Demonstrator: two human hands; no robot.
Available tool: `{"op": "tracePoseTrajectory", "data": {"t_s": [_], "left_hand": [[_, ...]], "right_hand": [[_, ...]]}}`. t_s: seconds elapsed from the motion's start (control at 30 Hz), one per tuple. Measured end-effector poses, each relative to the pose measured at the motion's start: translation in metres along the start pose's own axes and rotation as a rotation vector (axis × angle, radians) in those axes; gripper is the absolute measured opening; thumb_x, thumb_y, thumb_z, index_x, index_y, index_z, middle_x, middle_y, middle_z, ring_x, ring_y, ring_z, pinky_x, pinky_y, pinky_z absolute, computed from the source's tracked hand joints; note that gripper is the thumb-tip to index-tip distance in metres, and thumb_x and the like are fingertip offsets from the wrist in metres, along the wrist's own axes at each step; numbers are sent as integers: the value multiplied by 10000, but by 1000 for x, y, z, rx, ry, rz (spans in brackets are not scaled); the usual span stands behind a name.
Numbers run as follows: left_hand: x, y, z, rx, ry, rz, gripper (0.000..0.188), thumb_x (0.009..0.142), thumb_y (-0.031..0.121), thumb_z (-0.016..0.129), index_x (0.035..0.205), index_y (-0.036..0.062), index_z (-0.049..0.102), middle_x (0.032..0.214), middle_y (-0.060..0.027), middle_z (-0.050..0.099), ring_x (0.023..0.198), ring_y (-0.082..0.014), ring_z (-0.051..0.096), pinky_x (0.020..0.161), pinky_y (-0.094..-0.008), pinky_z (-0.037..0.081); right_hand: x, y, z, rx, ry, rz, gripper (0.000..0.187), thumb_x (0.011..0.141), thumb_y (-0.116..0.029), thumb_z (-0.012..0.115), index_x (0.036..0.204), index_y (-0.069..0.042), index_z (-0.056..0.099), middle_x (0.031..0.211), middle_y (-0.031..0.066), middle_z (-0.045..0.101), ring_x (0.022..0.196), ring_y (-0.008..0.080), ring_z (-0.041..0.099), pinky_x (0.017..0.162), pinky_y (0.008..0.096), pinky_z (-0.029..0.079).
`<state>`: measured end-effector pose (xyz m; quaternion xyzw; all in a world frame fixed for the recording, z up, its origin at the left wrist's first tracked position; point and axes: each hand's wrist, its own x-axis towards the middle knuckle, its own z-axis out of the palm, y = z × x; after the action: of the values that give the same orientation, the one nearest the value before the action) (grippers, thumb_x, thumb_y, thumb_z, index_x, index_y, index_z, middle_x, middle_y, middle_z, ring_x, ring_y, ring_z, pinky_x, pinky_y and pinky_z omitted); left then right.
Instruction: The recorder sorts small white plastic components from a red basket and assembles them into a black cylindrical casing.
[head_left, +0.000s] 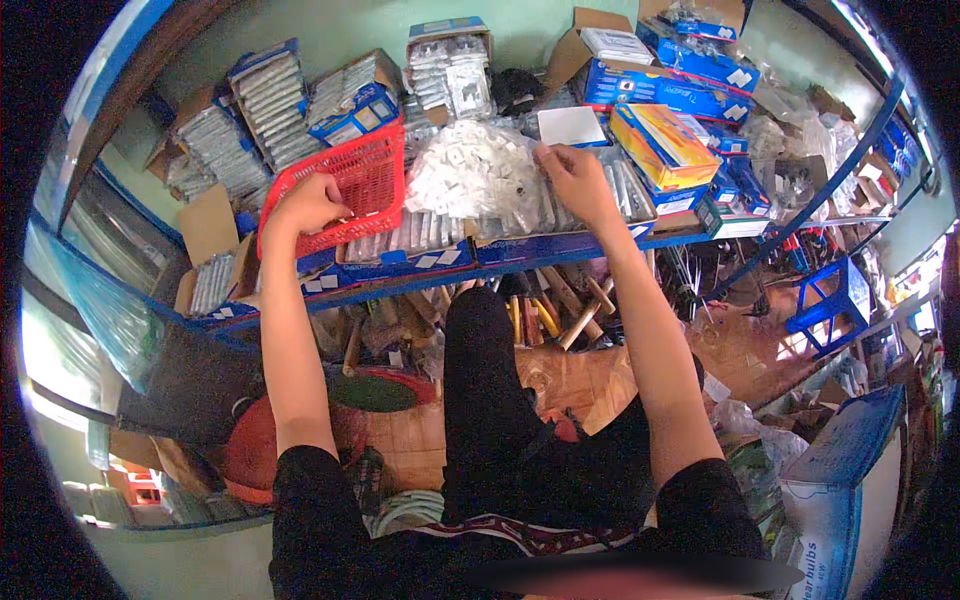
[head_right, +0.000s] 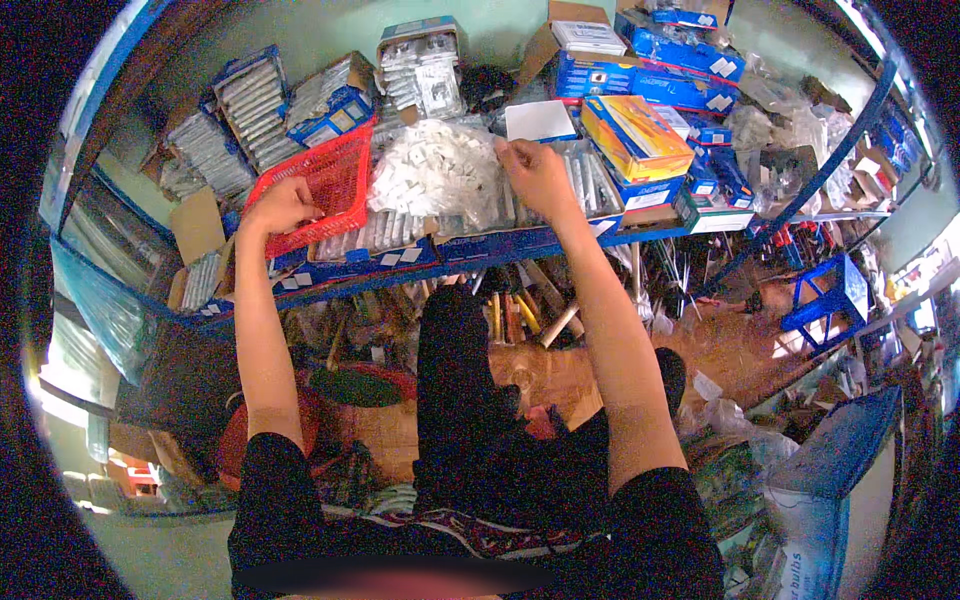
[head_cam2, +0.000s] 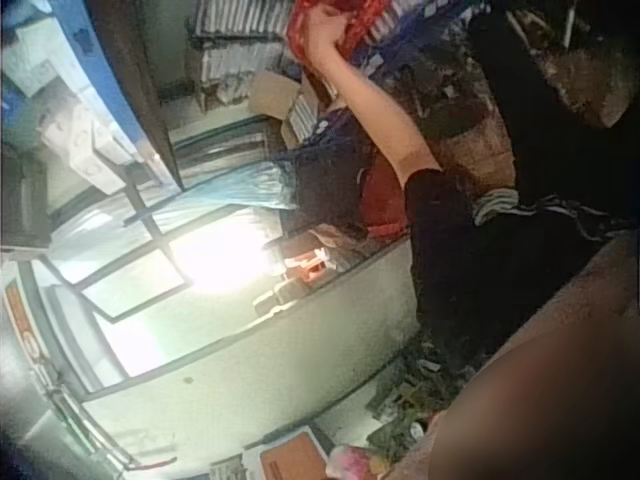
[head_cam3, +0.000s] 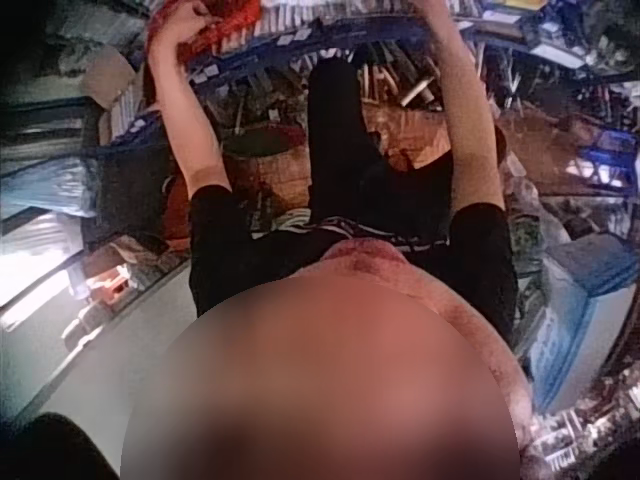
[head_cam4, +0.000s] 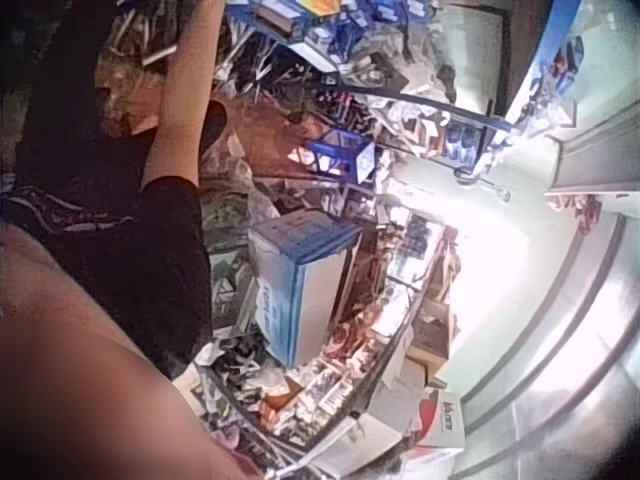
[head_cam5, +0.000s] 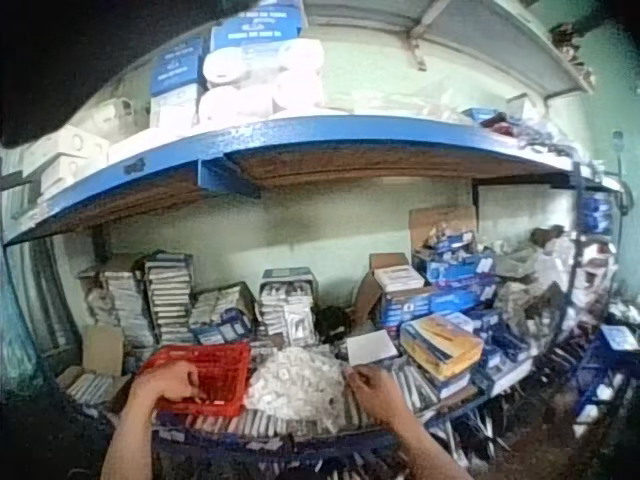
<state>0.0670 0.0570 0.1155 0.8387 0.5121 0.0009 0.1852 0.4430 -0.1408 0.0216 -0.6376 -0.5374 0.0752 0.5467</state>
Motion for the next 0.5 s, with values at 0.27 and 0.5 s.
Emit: {"op": "tracePoseTrajectory", "data": {"t_s": [0.27,0.5], "left_hand": [[-9,55,7,-207,535,421,175,990,155,685,1097,17,684,879,-47,721,803,-137,667,744,-309,529],[-23,169,67,-604,477,737,213,959,85,710,1170,52,708,1008,-51,745,878,-154,673,814,-300,531]], "right_hand": [[-1,11,5,25,34,-27,434,1031,-389,621,960,29,712,763,247,670,654,293,656,640,425,500],[1,8,1,62,-10,18,393,979,-370,706,1001,21,743,804,179,731,728,242,705,707,376,550]]}}
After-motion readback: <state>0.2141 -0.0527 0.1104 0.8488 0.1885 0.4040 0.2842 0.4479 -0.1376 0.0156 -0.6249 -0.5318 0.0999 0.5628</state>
